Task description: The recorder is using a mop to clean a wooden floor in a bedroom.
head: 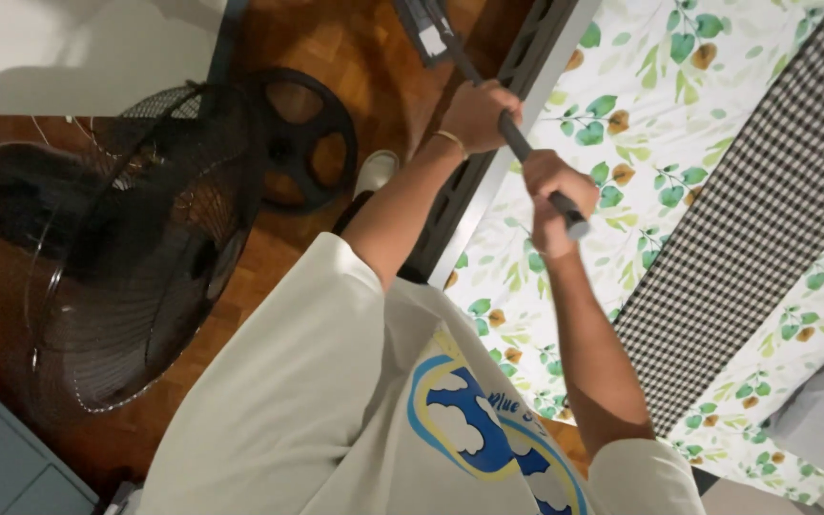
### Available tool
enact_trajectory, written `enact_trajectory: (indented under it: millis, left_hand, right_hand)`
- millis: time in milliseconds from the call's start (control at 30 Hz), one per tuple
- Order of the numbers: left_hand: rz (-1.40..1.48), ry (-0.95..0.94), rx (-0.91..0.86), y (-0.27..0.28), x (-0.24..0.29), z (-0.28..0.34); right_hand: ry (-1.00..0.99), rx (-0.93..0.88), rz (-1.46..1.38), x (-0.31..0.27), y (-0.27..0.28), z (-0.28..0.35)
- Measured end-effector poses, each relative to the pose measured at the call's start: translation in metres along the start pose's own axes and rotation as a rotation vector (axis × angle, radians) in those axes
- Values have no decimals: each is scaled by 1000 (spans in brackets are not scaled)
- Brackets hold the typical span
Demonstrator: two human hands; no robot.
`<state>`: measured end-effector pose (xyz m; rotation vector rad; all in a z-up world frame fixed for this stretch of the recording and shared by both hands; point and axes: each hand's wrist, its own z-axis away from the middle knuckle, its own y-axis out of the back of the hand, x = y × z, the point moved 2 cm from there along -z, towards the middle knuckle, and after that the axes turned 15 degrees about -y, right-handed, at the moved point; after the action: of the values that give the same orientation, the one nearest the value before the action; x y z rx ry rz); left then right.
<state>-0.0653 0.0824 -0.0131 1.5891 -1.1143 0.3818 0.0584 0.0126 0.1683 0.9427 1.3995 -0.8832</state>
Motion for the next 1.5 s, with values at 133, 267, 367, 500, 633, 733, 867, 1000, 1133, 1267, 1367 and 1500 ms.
enact_trajectory:
  millis: [133, 267, 367, 500, 633, 733, 867, 1000, 1133, 1267, 1367, 1500]
  left_hand:
    - [23, 142, -82, -9, -3, -6]
    - [-34, 174, -257, 21, 11, -7]
    - [13, 164, -229, 39, 13, -3]
    - [-105, 300, -214, 44, 8, 13]
    - [-149, 193, -94, 41, -8, 38]
    - [-182, 120, 10, 46, -12, 55]
    - [-62, -45, 124, 47, -30, 84]
    - [-94, -29, 67, 53, -35, 109]
    - [-108, -5, 239, 42, -46, 123]
    - [-19, -48, 241, 57, -37, 112]
    - [98, -41, 177, 60, -40, 99]
    - [236, 7, -78, 45, -67, 66]
  right_hand:
    - [-7, -21, -1, -9, 9, -8]
    - [-14, -71, -15, -13, 6, -10]
    - [-18, -111, -10, -15, -1, -15]
    - [-38, -166, -13, -20, -12, -15]
    - [21, -221, -1, -11, -22, -14]
    - [40, -290, 49, -16, -36, -11]
    - [49, -362, 121, -18, -57, -3]
    - [149, -457, 211, 2, -79, 7]
    - [251, -418, 134, -14, -96, 11]
    - [300, -233, 93, -21, -103, 9]
    - [310, -137, 97, -16, -105, 4]
    - [294, 7, 131, -23, -104, -7]
